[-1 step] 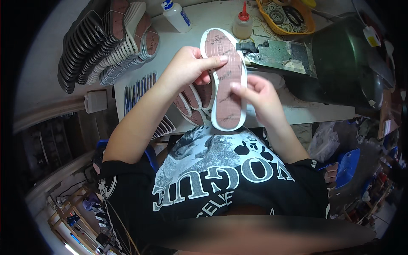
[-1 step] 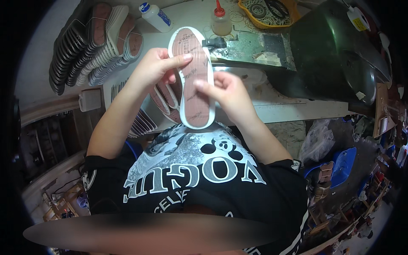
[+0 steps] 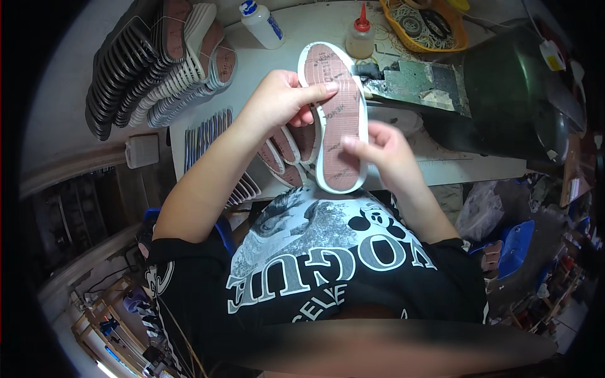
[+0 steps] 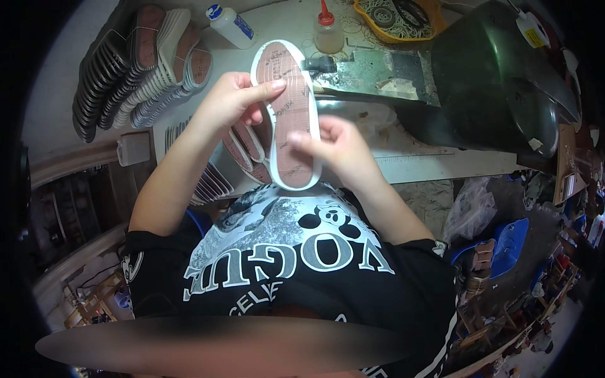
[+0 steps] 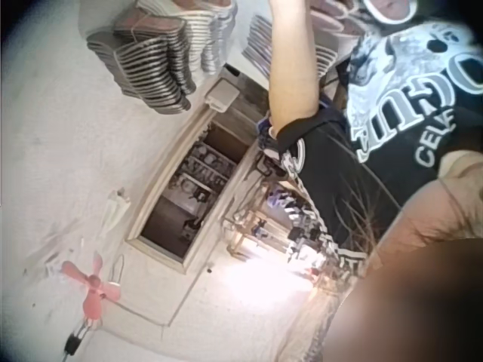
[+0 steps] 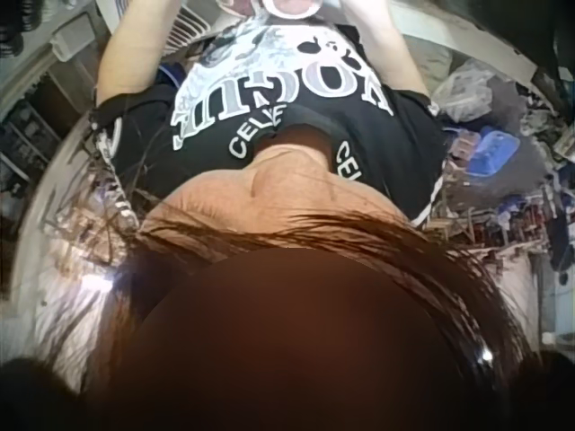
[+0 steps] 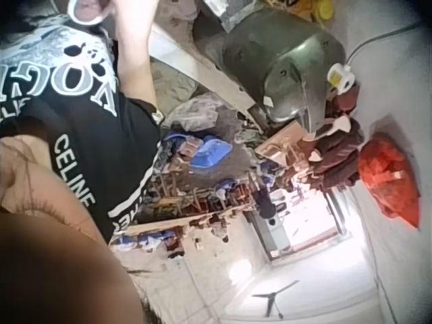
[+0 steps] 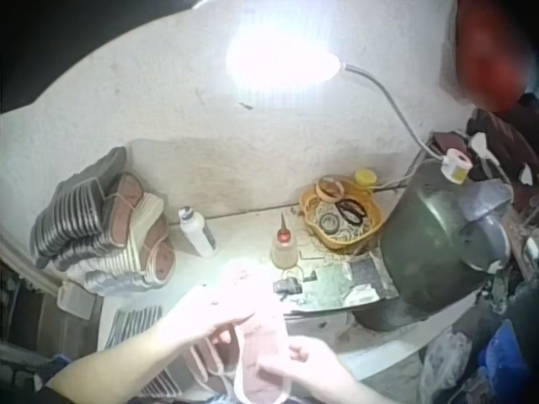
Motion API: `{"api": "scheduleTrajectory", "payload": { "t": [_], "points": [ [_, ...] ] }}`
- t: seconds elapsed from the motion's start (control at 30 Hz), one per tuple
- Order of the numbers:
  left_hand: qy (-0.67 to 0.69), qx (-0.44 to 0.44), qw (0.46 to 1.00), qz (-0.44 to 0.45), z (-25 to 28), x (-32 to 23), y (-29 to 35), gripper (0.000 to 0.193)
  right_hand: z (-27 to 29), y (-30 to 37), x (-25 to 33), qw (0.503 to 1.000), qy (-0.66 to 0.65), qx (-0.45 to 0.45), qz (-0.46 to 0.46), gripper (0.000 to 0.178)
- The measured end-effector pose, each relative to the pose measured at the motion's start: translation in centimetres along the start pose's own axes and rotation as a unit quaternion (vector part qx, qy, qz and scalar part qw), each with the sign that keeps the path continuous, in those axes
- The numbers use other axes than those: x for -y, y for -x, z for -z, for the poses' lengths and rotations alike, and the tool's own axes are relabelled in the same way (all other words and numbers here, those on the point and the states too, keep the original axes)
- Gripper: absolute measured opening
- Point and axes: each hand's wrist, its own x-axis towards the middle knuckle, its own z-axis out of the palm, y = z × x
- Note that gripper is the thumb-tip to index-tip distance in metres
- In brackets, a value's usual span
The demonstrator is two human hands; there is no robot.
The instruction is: The recorder is assembling shoe components, specifically attaching the upper part to the insole by folding and gluing the edges.
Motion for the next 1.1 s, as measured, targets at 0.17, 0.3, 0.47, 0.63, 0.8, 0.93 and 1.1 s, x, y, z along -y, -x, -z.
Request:
{"api": "scheduleTrajectory", "payload": {
  "t": [0.17,0.3,0.47,0.63,0.8,0.93,1.1],
  "points": [
    [-0.008,-0.004,1.0,0.018,0.6,-0.2,-1.1,0.041,0.1,1.8,-1.9,0.983,0.036,0.067,-0.167,0.021],
    [-0.021,-0.001,0.999,0.029,1.5,-0.9,-3.0,0.044,-1.6,1.5,-1.8,0.993,-0.051,0.011,-0.108,0.02],
    [-0.222,0.037,0.973,0.056,3.6,-3.2,-5.3,0.07,-2.2,0.4,-0.7,0.996,-0.077,-0.028,-0.037,0.022],
    [-0.415,-0.063,0.886,-0.196,5.4,-3.1,-8.7,0.09,-2.1,-1.5,0.1,0.991,-0.108,-0.072,-0.021,0.024],
    [-0.433,0.101,0.801,-0.4,5.0,-4.8,-10.4,0.069,-2.5,-2.7,0.5,0.991,-0.117,-0.073,-0.005,0.025],
    [-0.367,0.294,0.798,-0.377,4.3,-5.9,-10.8,0.048,-2.8,-3.3,0.7,0.988,-0.128,-0.082,0.005,0.028],
    [-0.443,0.301,0.799,-0.272,4.6,-7.2,-9.6,0.044,-3.2,-3.6,1.2,0.984,-0.144,-0.109,0.003,0.032]
  ]
}}
